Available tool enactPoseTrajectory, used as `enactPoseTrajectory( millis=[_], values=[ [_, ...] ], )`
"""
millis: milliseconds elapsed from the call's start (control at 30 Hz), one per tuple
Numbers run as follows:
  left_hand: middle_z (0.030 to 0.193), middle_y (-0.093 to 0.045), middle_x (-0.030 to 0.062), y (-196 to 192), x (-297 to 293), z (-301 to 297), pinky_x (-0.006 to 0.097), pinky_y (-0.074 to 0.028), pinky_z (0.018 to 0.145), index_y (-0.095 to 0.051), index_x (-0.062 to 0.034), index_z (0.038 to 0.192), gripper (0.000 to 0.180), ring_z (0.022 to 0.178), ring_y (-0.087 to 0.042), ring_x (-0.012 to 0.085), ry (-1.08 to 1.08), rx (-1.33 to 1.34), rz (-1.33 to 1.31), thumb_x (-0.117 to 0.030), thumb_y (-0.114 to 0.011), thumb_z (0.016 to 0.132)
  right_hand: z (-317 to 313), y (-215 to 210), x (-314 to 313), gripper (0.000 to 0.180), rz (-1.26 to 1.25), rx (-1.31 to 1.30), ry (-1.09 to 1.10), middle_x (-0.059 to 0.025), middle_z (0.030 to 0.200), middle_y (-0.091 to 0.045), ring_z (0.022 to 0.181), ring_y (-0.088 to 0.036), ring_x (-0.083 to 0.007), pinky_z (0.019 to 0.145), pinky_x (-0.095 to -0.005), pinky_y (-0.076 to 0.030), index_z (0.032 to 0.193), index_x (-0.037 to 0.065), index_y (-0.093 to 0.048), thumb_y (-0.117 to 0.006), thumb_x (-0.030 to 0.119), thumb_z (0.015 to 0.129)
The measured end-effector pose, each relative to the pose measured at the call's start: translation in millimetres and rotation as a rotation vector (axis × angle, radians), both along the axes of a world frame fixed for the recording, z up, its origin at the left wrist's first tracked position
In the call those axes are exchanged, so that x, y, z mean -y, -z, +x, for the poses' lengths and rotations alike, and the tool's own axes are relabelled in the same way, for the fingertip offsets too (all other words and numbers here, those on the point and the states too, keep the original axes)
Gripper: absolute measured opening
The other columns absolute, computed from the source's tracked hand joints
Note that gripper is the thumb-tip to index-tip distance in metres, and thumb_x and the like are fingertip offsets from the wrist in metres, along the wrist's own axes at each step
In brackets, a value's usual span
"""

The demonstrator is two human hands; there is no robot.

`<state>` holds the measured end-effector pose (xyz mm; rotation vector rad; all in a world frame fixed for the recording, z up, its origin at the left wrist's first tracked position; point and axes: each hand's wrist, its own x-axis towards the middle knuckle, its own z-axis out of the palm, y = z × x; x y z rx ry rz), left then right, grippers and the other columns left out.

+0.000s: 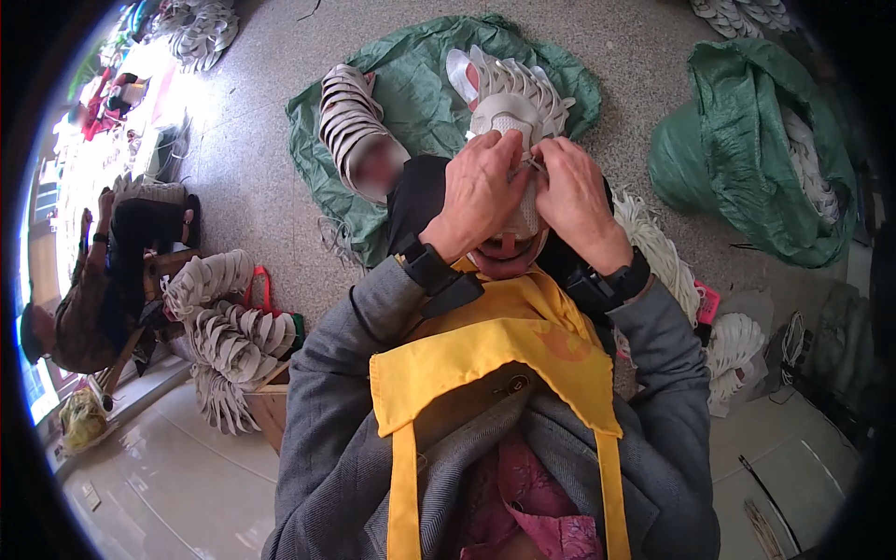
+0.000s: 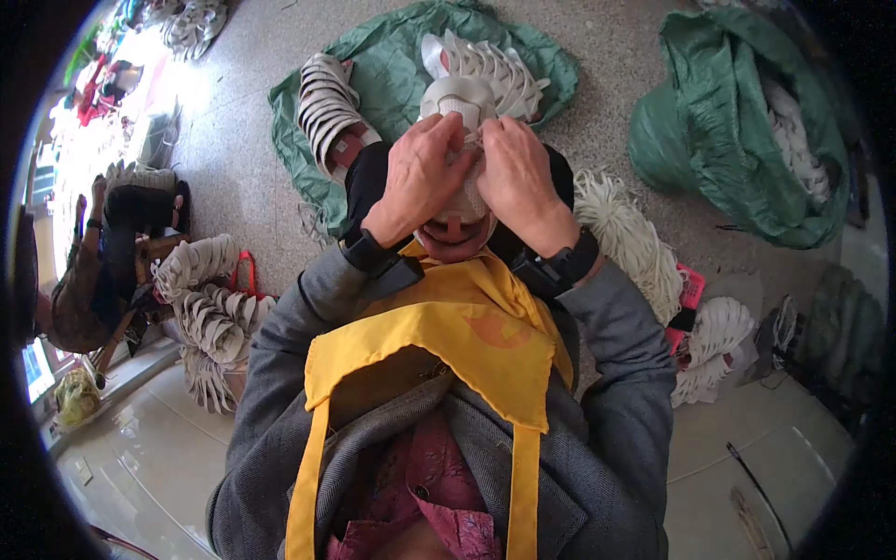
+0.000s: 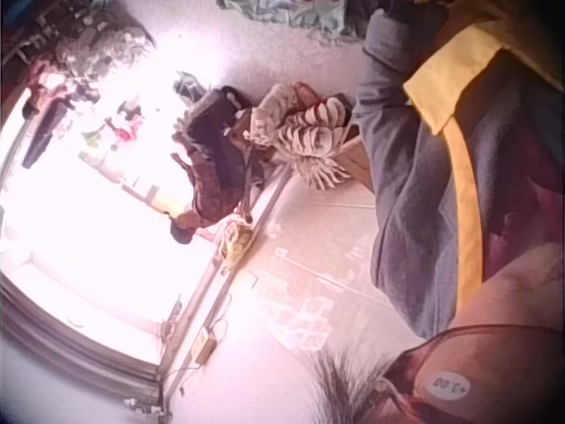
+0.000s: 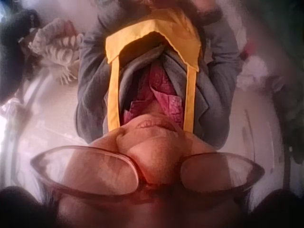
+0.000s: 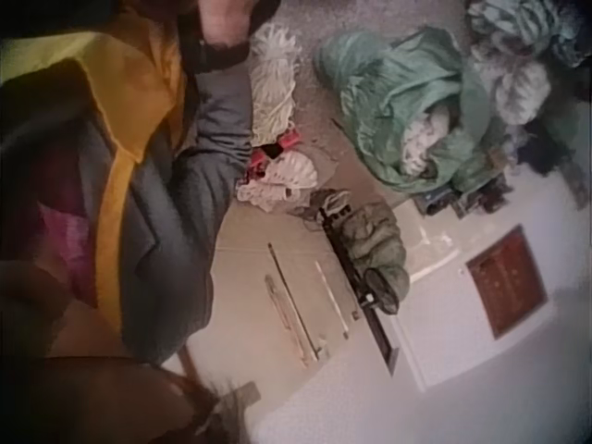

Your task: Lacing a pair of white and pink sneakers.

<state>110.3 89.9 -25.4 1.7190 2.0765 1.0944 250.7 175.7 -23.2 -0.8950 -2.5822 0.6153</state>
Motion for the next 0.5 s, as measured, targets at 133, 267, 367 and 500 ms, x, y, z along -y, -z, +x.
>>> enactPoseTrajectory(
  millis=[133,267,367,500],
  values=[
    [0.085,-0.06,0.0145,2.3,0.3,2.7,0.047,-0.05,0.07,-0.057,-0.005,0.091,0.023,0.084,-0.063,0.0379,-0.001,-0.054,-0.015,-0.015,-0.074,0.08,5.2,1.9,-6.6,0.022,-0.105,-0.111,-0.012,-0.0213,0.1,-0.067,0.098,-0.066,-0.0415,0.087,-0.0481,-0.052,0.102,-0.004,-0.067,-0.061,-0.005,0.082],
    [0.086,-0.058,0.0126,4.8,0.8,3.8,0.047,-0.05,0.071,-0.058,-0.0064,0.094,0.021,0.086,-0.062,0.0365,0.019,-0.134,0.038,-0.015,-0.073,0.082,5.3,2.9,-6.2,0.02,-0.077,-0.142,-0.025,-0.0205,0.099,-0.068,0.096,-0.066,-0.0413,0.085,-0.0477,-0.053,0.101,-0.004,-0.068,-0.061,-0.005,0.082],
    [0.086,-0.056,0.0116,5.7,0.6,1.9,0.046,-0.049,0.074,-0.058,-0.007,0.095,0.02,0.087,-0.06,0.0354,0.063,-0.188,0.092,-0.016,-0.072,0.084,5.9,5.4,-3.7,0.016,-0.037,-0.153,-0.014,-0.0202,0.099,-0.068,0.094,-0.066,-0.0413,0.082,-0.0473,-0.053,0.098,-0.004,-0.066,-0.062,-0.005,0.082],
    [0.089,-0.056,0.0108,8.5,-0.9,1.4,0.045,-0.047,0.077,-0.058,-0.0073,0.096,0.019,0.088,-0.058,0.0339,0.101,-0.265,0.107,-0.017,-0.07,0.086,5.3,2.8,-0.3,0.011,-0.021,-0.15,0.006,-0.0192,0.097,-0.068,0.092,-0.066,-0.0414,0.08,-0.047,-0.053,0.094,-0.003,-0.065,-0.063,-0.004,0.083]
  ],
)
